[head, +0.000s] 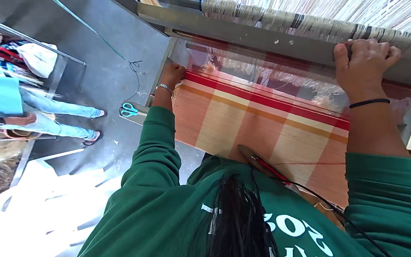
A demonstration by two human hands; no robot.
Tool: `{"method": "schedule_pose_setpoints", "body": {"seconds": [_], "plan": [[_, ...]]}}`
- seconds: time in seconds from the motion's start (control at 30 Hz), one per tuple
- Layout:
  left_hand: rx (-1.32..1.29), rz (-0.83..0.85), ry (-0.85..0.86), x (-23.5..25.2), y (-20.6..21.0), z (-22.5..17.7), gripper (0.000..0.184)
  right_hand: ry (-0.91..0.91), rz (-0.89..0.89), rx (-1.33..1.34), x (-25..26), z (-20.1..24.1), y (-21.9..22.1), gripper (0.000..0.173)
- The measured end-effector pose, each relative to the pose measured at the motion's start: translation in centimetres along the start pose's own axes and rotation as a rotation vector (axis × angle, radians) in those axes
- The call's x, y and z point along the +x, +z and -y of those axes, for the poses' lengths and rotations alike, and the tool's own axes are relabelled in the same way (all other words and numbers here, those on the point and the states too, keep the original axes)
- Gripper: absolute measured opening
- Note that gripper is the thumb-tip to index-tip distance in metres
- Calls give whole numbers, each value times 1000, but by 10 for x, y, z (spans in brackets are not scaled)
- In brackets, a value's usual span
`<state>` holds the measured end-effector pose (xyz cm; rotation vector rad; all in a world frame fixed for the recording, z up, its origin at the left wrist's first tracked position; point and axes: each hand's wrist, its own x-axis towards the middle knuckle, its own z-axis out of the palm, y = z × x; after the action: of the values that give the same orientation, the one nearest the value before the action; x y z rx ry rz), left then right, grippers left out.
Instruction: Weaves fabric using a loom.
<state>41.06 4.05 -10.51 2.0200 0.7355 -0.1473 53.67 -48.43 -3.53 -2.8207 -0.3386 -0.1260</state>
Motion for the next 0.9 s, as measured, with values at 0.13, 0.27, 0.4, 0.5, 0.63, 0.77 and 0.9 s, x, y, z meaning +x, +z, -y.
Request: {"method": "schedule_pose_setpoints", "body": {"seconds": [0.13, 0.27, 0.4, 0.5, 0.63, 0.77, 0.9], "plan": [[-94, -33, 10, 2, 10, 9, 28, -1, -5, -4, 0, 0, 1, 76], [-169, -98, -6, -4, 20, 9, 28, -4, -24, -7, 0, -2, 3, 76], [-228, -138, 1, -8, 25, 11, 27, 4, -46, -32, -1, -2, 7, 80], [-250, -182, 4, -17, 25, 10, 31, 12, -39, -30, -17, 7, 5, 81], [-142, -450, 72, -51, 28, 19, 41, 5, -25, -35, -76, 12, 11, 74], [12, -628, 228, -112, 53, 38, 41, 86, -2, -71, -126, 33, 16, 75], [130, -436, 471, -188, 107, 62, 42, 114, -149, -135, -122, 30, 33, 73]]}}
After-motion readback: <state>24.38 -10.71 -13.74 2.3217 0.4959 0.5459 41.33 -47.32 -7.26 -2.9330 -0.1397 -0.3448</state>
